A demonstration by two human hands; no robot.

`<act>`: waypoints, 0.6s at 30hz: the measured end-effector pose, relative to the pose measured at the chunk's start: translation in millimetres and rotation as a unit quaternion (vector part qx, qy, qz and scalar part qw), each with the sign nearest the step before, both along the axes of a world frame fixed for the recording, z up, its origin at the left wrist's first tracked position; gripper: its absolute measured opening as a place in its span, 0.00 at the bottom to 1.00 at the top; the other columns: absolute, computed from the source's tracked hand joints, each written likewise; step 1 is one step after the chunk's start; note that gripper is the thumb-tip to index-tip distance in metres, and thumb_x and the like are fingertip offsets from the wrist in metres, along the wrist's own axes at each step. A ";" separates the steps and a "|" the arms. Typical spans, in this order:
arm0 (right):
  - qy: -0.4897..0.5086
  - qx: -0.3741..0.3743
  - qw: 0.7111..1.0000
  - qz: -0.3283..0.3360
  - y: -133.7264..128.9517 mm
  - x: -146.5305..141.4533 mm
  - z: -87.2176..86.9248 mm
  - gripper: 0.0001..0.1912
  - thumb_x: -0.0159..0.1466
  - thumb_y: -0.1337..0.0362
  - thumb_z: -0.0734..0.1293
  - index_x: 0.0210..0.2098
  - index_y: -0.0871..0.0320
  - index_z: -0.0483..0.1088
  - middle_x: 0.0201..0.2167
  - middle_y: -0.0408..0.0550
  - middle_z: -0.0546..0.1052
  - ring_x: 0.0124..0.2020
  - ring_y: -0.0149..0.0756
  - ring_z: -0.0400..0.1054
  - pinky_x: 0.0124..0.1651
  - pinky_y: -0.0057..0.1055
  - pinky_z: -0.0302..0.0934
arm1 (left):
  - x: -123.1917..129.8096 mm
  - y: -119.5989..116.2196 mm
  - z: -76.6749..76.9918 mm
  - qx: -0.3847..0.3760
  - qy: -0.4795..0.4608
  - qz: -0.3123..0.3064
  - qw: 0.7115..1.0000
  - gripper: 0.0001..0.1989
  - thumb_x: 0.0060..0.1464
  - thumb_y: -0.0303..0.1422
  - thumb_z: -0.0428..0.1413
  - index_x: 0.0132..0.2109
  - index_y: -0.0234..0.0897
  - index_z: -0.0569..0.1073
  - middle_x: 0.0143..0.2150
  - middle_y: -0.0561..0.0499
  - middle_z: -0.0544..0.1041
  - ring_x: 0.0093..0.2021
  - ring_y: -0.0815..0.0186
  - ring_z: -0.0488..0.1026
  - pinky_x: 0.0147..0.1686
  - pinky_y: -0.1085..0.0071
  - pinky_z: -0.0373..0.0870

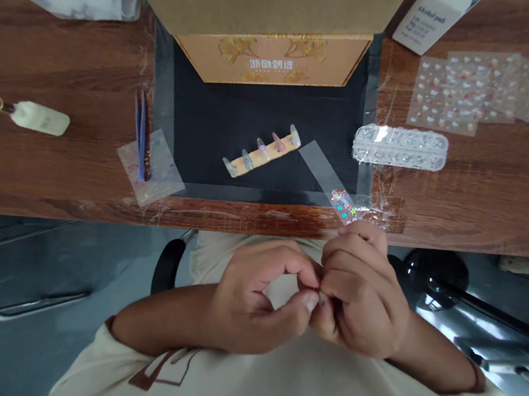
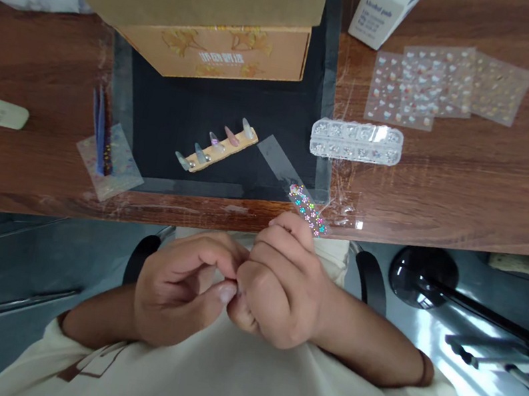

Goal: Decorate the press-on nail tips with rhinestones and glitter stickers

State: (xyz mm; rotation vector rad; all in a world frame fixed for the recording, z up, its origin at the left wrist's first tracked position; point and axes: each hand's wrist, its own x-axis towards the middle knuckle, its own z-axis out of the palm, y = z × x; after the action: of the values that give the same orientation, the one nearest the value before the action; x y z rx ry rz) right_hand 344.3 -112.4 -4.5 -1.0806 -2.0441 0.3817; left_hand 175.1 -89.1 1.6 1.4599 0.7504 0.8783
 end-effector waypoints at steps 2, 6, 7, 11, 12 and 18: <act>-0.008 -0.001 1.000 0.004 -0.6 0.5 0.1 0.10 0.57 0.73 0.62 0.30 0.53 0.56 0.20 0.39 0.65 0.27 0.34 0.62 0.40 0.41 0.60 | -0.7 2.3 1.5 -0.011 0.005 -0.008 1.000 0.03 0.53 0.24 0.57 0.34 0.35 0.73 0.29 0.50 0.78 0.30 0.69 0.75 0.33 0.73 0.75; -0.034 0.013 0.999 0.012 0.3 2.8 1.9 0.11 0.57 0.75 0.63 0.30 0.54 0.58 0.21 0.41 0.68 0.28 0.34 0.63 0.39 0.40 0.60 | -2.8 5.8 5.0 -0.032 0.009 -0.017 0.999 0.03 0.53 0.24 0.58 0.33 0.35 0.73 0.29 0.50 0.79 0.30 0.70 0.75 0.34 0.73 0.75; -0.040 0.021 0.999 0.018 0.9 3.6 2.5 0.10 0.58 0.75 0.63 0.30 0.54 0.58 0.21 0.41 0.68 0.29 0.35 0.63 0.39 0.40 0.60 | -3.4 6.0 5.7 -0.028 0.011 -0.016 0.999 0.03 0.53 0.24 0.58 0.33 0.35 0.74 0.29 0.50 0.79 0.30 0.70 0.75 0.34 0.73 0.75; -0.066 0.057 0.995 0.049 4.1 6.9 5.1 0.09 0.59 0.75 0.63 0.30 0.55 0.60 0.21 0.43 0.68 0.29 0.35 0.62 0.38 0.39 0.59 | -6.3 4.2 7.8 0.009 0.032 -0.004 0.999 0.03 0.53 0.23 0.59 0.34 0.34 0.75 0.30 0.49 0.80 0.31 0.70 0.77 0.36 0.73 0.77; -0.070 0.065 0.994 0.052 4.8 7.5 5.6 0.09 0.59 0.75 0.63 0.29 0.56 0.61 0.22 0.43 0.68 0.29 0.35 0.61 0.38 0.39 0.59 | -7.0 3.5 8.3 0.023 0.043 0.000 0.999 0.04 0.54 0.22 0.58 0.34 0.34 0.75 0.31 0.49 0.80 0.31 0.69 0.77 0.36 0.72 0.78; -0.078 0.068 0.993 0.055 5.5 6.7 5.2 0.08 0.61 0.73 0.62 0.29 0.56 0.61 0.23 0.44 0.67 0.29 0.36 0.62 0.38 0.40 0.58 | -8.0 0.6 9.6 0.120 0.096 0.030 0.988 0.05 0.54 0.22 0.58 0.34 0.37 0.73 0.32 0.49 0.81 0.37 0.66 0.81 0.39 0.71 0.80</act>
State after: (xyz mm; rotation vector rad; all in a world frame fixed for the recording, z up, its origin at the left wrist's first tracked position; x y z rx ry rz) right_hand 351.1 -106.9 0.6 -0.9436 -2.2387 0.2139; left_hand 167.1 -88.6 11.3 1.7606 0.8574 0.9061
